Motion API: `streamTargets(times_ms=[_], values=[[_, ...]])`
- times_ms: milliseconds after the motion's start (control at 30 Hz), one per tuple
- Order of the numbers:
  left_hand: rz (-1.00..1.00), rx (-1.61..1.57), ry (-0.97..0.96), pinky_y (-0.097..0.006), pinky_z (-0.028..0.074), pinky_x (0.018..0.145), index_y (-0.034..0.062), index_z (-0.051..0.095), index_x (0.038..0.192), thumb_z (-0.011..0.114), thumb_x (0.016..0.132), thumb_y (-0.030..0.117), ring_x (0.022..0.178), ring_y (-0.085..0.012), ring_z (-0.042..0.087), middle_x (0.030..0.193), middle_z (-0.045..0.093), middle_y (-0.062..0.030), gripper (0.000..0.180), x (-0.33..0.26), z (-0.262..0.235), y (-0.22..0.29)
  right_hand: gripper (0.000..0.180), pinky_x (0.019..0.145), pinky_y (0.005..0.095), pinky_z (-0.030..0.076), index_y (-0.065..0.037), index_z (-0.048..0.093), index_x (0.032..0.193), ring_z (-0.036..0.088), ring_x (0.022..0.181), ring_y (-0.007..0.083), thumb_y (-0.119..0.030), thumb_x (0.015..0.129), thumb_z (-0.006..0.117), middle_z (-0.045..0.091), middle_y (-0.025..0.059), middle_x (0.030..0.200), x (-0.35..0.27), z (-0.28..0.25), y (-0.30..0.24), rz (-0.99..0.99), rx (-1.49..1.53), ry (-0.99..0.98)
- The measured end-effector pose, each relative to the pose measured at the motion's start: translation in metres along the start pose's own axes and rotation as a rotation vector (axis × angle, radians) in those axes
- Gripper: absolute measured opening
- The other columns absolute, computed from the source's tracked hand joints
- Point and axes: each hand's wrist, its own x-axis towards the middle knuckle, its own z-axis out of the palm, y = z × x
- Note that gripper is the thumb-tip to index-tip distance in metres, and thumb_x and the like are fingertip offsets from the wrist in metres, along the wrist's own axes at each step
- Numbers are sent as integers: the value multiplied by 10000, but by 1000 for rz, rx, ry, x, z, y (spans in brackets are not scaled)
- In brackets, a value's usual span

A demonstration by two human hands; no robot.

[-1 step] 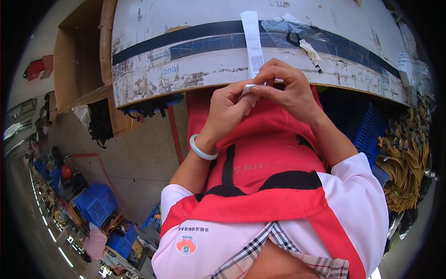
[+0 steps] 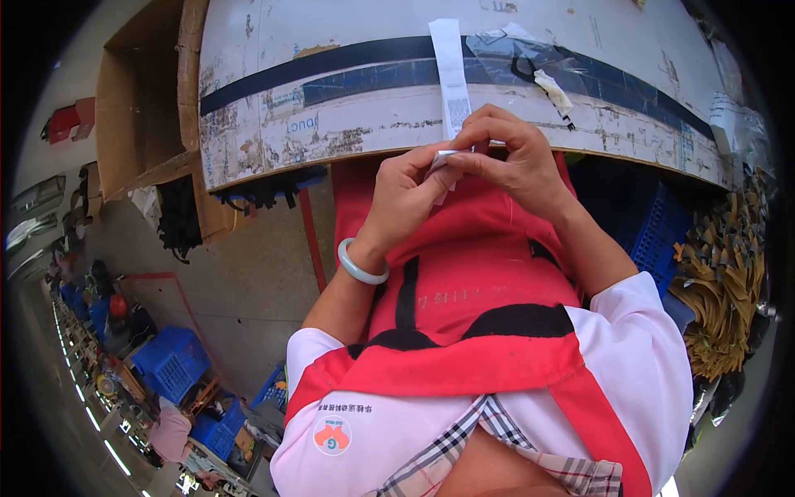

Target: Folding printed paper labels or instructions by hand.

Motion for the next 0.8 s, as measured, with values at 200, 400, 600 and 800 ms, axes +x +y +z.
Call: streamTargets(times_ms=[200, 400, 600, 800], values=[[-6, 13, -73, -190, 449, 636, -14, 695, 1095, 601, 988, 204, 735, -51, 577, 869, 689, -18, 261, -1, -7, -10, 81, 642, 225, 433, -61, 718, 883, 546, 741, 84, -126, 847, 751, 611, 10, 873, -1, 1, 0, 11, 13, -25], [14, 21, -49, -189, 453, 643, -14, 696, 1086, 606, 984, 210, 746, -49, 580, 861, 686, -15, 263, -4, -4, -13, 95, 639, 221, 431, -51, 690, 859, 537, 733, 82, -127, 852, 746, 606, 10, 887, -2, 0, 0, 11, -19, -48], [-29, 44, -142, -200, 473, 687, -11, 691, 1106, 598, 988, 194, 785, -69, 602, 877, 694, -21, 254, -3, -6, -12, 113, 639, 219, 436, -51, 678, 886, 535, 732, 78, -130, 849, 750, 602, 11, 874, -3, 0, 3, 38, -8, -90], [-58, -353, 165, -233, 505, 738, -15, 708, 1023, 610, 977, 167, 826, -104, 627, 958, 665, -30, 212, 1, 7, -7, 299, 671, 196, 454, -38, 613, 1039, 535, 777, 49, -179, 836, 782, 620, 15, 905, -9, 8, 8, 129, 178, 108]])
